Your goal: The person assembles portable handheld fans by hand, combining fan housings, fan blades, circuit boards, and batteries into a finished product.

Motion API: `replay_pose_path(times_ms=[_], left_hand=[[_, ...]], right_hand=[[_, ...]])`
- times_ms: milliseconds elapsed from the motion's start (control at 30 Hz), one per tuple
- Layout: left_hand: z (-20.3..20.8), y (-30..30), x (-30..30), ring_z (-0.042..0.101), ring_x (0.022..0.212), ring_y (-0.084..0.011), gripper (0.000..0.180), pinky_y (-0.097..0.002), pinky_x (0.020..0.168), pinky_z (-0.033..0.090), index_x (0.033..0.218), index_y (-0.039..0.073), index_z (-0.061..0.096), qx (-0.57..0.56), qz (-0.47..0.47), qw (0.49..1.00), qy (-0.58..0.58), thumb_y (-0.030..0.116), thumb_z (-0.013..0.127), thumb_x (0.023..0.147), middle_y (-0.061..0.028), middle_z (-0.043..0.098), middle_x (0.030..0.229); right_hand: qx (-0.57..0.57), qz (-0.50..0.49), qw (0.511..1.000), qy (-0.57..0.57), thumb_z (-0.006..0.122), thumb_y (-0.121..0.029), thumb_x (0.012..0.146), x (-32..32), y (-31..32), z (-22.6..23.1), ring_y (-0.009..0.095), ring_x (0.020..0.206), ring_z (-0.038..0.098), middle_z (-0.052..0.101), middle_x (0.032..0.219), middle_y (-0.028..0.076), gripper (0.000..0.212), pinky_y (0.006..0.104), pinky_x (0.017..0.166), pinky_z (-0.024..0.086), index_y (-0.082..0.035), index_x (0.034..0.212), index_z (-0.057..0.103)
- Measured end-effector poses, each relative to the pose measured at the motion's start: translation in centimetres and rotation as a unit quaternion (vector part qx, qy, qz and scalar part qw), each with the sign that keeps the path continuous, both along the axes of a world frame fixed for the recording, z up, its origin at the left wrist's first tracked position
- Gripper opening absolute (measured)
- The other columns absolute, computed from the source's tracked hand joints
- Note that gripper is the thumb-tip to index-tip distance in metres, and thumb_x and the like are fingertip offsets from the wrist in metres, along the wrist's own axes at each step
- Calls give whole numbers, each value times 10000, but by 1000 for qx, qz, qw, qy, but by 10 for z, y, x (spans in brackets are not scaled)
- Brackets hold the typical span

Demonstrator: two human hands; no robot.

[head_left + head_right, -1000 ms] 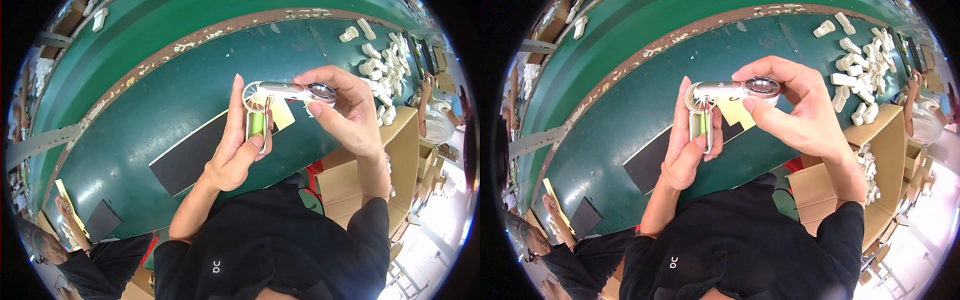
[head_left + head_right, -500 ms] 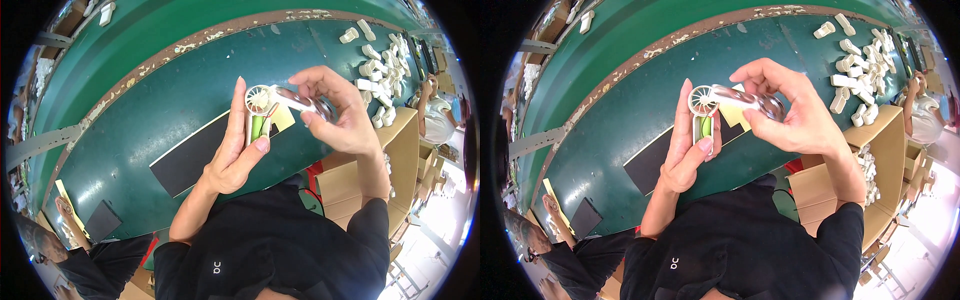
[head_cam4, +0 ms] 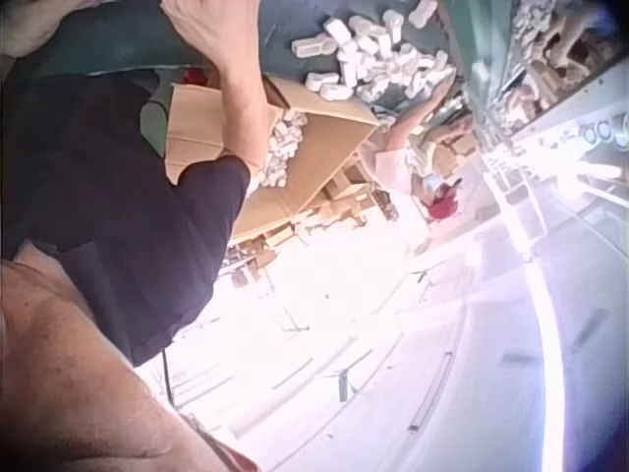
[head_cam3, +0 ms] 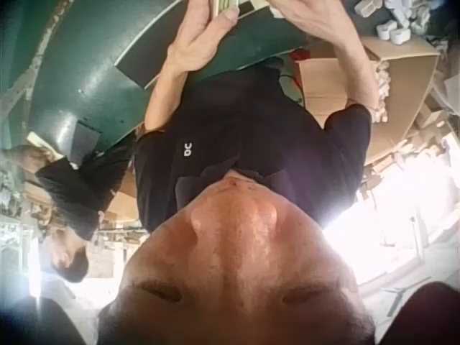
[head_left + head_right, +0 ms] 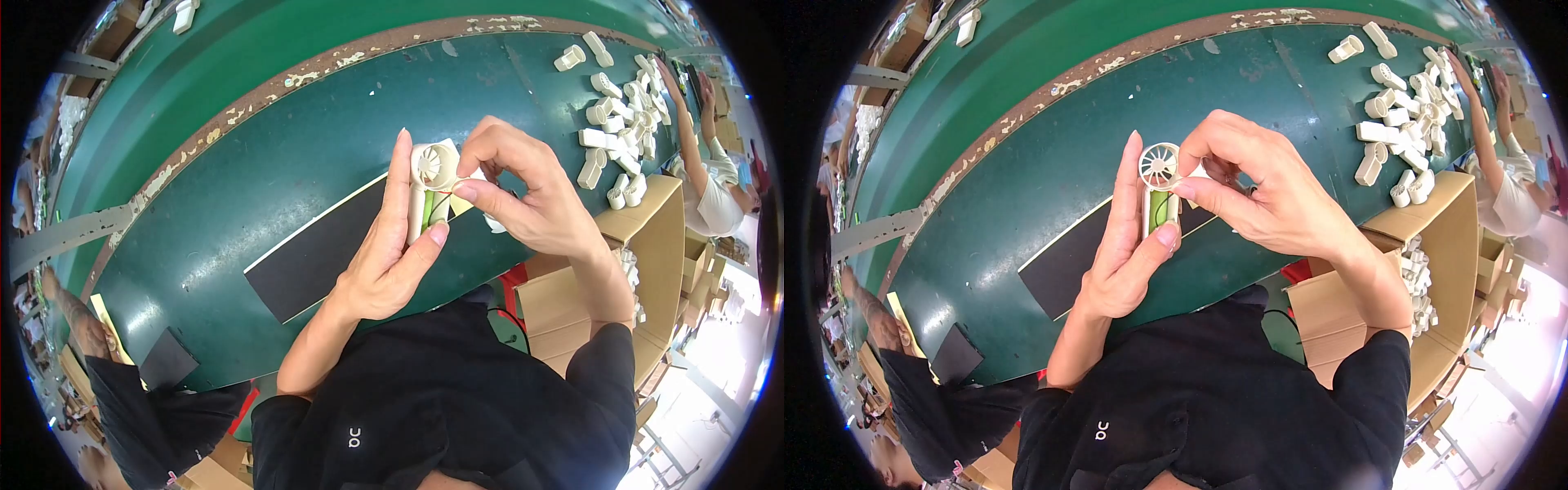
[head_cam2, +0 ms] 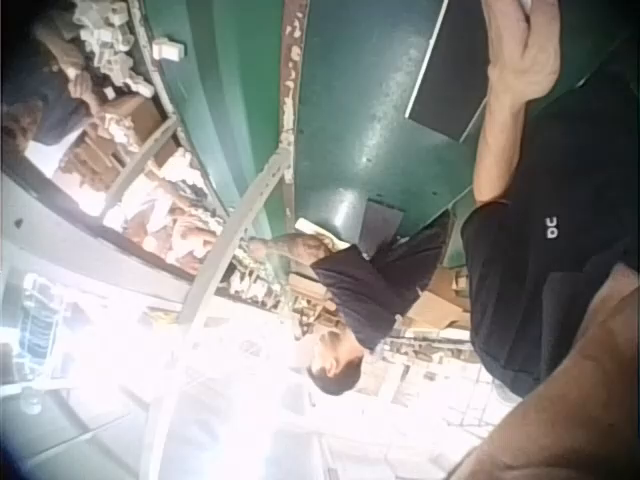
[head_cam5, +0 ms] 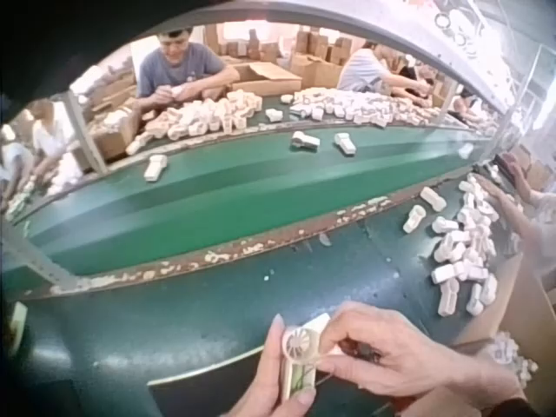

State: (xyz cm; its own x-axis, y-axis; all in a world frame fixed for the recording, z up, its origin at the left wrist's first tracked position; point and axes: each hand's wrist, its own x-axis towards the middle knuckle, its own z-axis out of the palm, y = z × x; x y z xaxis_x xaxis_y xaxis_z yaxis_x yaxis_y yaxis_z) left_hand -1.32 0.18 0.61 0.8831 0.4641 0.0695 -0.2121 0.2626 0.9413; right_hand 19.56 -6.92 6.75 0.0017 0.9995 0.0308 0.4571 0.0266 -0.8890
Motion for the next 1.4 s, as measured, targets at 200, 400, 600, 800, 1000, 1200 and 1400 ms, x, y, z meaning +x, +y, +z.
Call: replay_pose_path(times_ms=[200,400,600,800,1000,1200,1400], left_hand=[[5,2,-2,229,1544,-276,866,-379,1243,175,1621,-8,-171,-32,-12,999,25,46,460,1030,-213,189,1681],[5,2,-2,215,1545,-265,875,-366,1243,172,1620,-5,-180,-96,-29,995,9,47,466,1031,-204,161,1690],[-3,-5,-3,480,809,-106,840,-259,714,440,1660,48,-74,-23,25,998,49,109,484,1035,-86,526,1341],[-10,-12,2,476,786,-99,727,-241,697,435,1652,20,-75,80,67,992,69,37,347,1060,-92,544,1284],[-18,-14,7,472,750,-86,670,-225,664,430,1662,35,-12,42,92,994,47,55,325,1084,-78,546,1277],[-25,-6,-2,471,715,-73,640,-223,643,439,1663,51,78,-3,157,985,74,162,380,1111,-96,603,1165],[-39,-10,-12,449,671,-58,654,-218,617,428,1668,64,56,36,129,987,87,104,368,1095,-124,607,1275]], right_hand=[[4,14,1000,-16,775,-50,873,-5,0,6,184,873,569,570,1035,78,129,304,753,475,-52,986,714],[61,10,998,17,790,-49,840,-3,4,-1,189,940,576,568,1043,78,120,328,844,470,-47,919,701],[46,-58,997,-4,759,-6,783,-16,7,4,193,880,596,605,958,81,108,311,796,473,-24,834,666],[22,-71,997,-36,754,9,767,-22,8,8,195,844,611,608,907,93,103,309,754,492,-3,808,661],[89,-78,987,-112,769,1,794,-20,9,-1,212,854,638,631,950,98,151,314,746,509,-4,925,693],[-4,-178,970,-164,761,-6,834,-11,-38,-29,249,865,662,640,970,116,268,330,776,531,-27,1100,735],[-51,-198,954,-218,759,-60,889,-44,-67,-93,255,778,668,649,963,108,295,362,707,545,-17,1178,724]])
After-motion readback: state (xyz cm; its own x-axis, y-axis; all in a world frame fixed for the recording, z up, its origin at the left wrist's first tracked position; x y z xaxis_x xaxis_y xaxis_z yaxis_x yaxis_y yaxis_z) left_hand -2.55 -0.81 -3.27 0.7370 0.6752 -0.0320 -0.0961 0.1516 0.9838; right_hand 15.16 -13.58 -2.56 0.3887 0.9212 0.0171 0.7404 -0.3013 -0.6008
